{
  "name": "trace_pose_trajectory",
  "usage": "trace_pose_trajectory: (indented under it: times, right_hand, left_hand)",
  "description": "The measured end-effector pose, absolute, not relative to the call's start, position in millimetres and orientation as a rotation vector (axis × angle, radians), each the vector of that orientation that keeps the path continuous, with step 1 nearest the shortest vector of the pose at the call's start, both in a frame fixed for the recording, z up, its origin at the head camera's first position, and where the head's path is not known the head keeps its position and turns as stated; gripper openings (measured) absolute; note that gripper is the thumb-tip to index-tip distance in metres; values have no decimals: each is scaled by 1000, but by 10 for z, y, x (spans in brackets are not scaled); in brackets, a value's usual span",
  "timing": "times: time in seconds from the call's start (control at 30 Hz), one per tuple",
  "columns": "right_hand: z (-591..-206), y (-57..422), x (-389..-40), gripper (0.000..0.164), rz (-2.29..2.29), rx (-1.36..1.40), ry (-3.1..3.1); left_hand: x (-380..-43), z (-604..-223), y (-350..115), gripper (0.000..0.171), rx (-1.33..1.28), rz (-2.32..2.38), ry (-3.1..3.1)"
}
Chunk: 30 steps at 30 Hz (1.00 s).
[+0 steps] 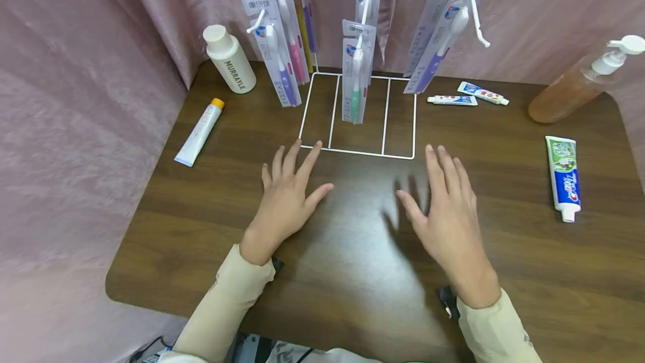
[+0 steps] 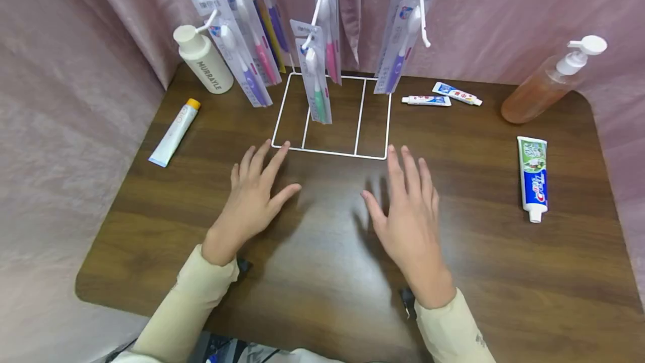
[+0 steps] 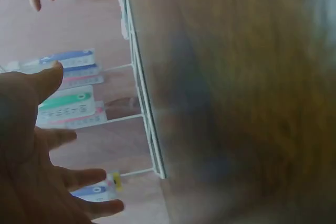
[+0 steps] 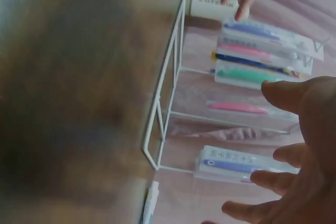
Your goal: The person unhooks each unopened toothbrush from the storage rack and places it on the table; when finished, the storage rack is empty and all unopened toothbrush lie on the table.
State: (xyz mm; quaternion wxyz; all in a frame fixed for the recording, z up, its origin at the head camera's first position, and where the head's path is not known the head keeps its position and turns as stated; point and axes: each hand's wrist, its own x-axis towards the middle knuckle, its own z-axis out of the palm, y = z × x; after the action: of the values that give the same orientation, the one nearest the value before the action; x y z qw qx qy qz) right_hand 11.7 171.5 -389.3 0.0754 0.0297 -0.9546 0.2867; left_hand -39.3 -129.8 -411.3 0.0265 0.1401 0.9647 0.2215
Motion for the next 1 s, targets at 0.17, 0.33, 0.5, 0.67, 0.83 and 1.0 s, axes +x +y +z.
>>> trace_pose_trajectory:
  times: [0.17,0.33,0.5,0.67,0.83,1.0]
  right_hand:
    - [-3762,1828,-167,91,1033,99,-2792]
    - [-3604,1953,-574,84,1212,62,-2654]
    - [-3436,2051,-987,70,1411,-25,-2426]
    - [-3302,2125,-1327,58,1558,-75,-2191]
    - [-3270,2189,-1577,44,1733,39,-1955]
    - [-3276,2219,-1745,33,1880,170,-1819]
  left_hand:
    - [-555,-4142,-1318,90,387,772,2897]
    - [-757,-4177,-1355,94,319,751,2843]
    - [-980,-4205,-1424,97,274,714,2771]
    - [-1202,-4295,-1526,101,267,742,2719]
    - [-1440,-4520,-1629,108,282,779,2698]
    - [-1511,-4513,-1641,108,272,838,2689]
